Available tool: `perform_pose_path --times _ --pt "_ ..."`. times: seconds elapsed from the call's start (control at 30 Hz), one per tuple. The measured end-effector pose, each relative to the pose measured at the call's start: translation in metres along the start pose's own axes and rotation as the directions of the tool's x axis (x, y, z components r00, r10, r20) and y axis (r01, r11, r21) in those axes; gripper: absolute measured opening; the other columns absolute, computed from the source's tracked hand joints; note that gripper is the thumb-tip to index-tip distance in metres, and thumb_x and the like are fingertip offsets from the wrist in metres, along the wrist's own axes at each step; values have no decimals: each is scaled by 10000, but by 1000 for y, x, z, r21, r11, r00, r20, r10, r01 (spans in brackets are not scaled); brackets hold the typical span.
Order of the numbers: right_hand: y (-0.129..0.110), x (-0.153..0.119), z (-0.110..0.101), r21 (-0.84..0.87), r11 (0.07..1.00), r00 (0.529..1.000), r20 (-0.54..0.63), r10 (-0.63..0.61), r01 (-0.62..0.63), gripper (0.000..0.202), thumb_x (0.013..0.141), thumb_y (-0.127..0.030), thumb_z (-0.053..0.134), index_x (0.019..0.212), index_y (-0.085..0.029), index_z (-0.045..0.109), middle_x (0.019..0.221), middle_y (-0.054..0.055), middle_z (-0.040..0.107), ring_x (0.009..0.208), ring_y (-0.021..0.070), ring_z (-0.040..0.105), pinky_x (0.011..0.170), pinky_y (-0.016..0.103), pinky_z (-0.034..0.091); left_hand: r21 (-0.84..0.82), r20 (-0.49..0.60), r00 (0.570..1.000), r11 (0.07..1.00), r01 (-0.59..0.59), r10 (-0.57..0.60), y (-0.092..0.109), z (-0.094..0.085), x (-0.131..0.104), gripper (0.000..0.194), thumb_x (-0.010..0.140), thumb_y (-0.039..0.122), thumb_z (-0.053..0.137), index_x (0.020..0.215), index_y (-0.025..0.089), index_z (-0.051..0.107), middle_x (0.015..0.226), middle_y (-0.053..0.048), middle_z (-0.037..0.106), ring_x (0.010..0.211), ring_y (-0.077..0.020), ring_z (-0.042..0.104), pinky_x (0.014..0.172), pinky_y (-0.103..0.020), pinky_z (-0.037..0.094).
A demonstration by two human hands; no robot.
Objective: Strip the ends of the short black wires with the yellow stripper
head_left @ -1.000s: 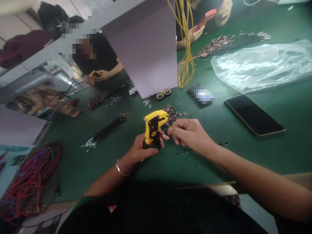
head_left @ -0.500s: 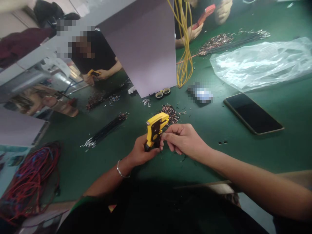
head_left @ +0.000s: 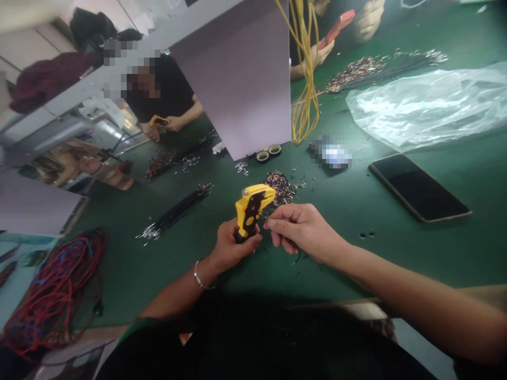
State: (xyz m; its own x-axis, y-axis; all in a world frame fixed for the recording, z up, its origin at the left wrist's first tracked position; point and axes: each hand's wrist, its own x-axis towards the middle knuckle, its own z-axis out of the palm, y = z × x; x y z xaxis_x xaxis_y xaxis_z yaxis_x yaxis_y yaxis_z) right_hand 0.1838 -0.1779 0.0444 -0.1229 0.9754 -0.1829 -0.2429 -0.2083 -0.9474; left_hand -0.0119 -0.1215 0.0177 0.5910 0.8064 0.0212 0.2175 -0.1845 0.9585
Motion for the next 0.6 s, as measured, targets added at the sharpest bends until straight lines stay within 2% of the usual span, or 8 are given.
perform_pose_path --times 0.13,0.23,0.33,0.4,0.5,0.6 --pt "1 1 -1 16 1000 1000 10 -1 1 165 794 -282 663 681 -166 632 518 -17 623 348 56 475 345 190 361 -143 -29 997 988 63 -67 2 0 1 239 783 292 784 802 131 608 531 32 590 389 -66 516 395 -178 434" --pt "1 1 -4 7 1000 1000 3 -23 23 186 796 -319 678 704 -160 652 530 -12 631 353 58 482 348 194 365 -285 -4 997 955 78 -83 5 1 4 245 777 274 794 878 125 628 625 5 636 475 -98 593 469 -220 519" --pt "-1 4 -12 -46 995 995 -34 -89 88 215 824 -359 674 780 -151 703 535 -12 632 350 55 452 352 209 336 -414 87 991 901 129 -102 7 1 8 305 732 227 823 955 111 650 755 -35 675 594 -146 657 575 -295 583" --pt "-2 7 -20 -116 980 981 -88 -172 162 221 836 -362 671 824 -152 737 513 -24 611 370 55 425 373 221 312 -471 165 981 865 171 -104 8 -1 10 311 715 194 826 963 98 664 768 -45 677 601 -157 657 576 -312 580" --pt "-3 11 -32 -197 946 947 -146 -288 257 181 824 -321 672 804 -164 760 487 -31 582 453 78 453 445 242 333 -514 233 969 836 192 -79 5 -5 10 299 710 156 817 971 94 685 777 -55 679 611 -165 658 584 -319 569" --pt "-4 12 -39 -183 940 937 -150 -316 288 149 803 -286 670 779 -168 757 499 -26 590 489 92 479 476 260 331 -540 281 959 818 197 -45 1 -10 10 320 704 151 819 994 104 695 801 -61 682 629 -169 661 599 -325 563"
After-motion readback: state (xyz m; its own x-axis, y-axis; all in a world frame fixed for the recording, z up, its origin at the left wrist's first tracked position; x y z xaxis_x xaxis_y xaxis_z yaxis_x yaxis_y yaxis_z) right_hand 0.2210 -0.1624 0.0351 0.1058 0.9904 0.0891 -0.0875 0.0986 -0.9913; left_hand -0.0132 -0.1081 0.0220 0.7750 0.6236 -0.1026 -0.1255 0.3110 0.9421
